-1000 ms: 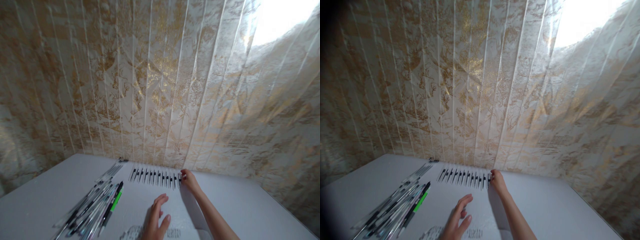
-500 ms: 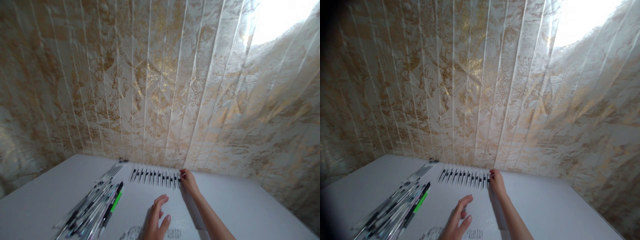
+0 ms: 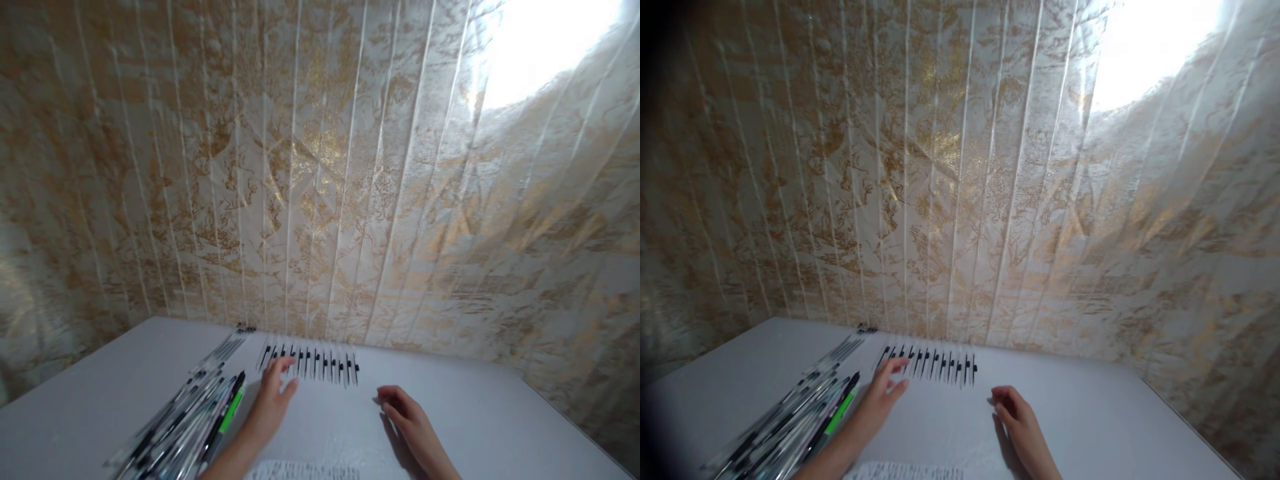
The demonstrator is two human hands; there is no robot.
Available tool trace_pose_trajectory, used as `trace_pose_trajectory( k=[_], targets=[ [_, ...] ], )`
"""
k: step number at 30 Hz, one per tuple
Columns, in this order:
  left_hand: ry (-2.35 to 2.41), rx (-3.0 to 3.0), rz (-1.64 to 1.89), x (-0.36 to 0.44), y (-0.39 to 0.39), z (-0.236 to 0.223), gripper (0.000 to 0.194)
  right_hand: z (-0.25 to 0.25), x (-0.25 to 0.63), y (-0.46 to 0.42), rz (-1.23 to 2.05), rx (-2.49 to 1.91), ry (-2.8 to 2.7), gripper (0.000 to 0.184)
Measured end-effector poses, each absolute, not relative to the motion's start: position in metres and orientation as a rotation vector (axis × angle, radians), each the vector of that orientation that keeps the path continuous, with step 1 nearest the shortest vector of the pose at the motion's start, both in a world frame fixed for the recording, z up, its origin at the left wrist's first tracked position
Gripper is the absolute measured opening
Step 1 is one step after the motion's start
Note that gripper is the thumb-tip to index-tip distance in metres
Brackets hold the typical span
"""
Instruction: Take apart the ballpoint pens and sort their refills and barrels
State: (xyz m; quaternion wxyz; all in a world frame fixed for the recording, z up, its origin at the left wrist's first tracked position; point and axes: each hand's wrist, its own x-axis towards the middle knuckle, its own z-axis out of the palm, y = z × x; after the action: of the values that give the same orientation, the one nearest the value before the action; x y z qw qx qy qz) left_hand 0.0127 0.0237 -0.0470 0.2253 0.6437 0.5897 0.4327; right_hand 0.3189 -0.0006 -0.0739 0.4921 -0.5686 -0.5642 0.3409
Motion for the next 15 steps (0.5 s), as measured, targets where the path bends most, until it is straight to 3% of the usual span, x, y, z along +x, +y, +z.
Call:
trace_pose_trajectory(
  k=[7, 11, 15],
  targets=[
    [2.184, 1.686, 1.044, -0.126, 0.103, -0.014, 0.003, -0.077, 0.327, -0.013, 1.007, -1.291, -1.115, 0.023],
    [2.273, 1.692, 0.846, -0.147, 0.110, -0.024, 0.020, -0.075, 0.322, -0.011, 1.010, -1.268, -1.101, 0.020],
    [2.293, 1.699, 0.763, -0.144, 0.115, -0.022, 0.025, -0.075, 0.320, -0.014, 0.998, -1.283, -1.070, 0.022]
  ],
)
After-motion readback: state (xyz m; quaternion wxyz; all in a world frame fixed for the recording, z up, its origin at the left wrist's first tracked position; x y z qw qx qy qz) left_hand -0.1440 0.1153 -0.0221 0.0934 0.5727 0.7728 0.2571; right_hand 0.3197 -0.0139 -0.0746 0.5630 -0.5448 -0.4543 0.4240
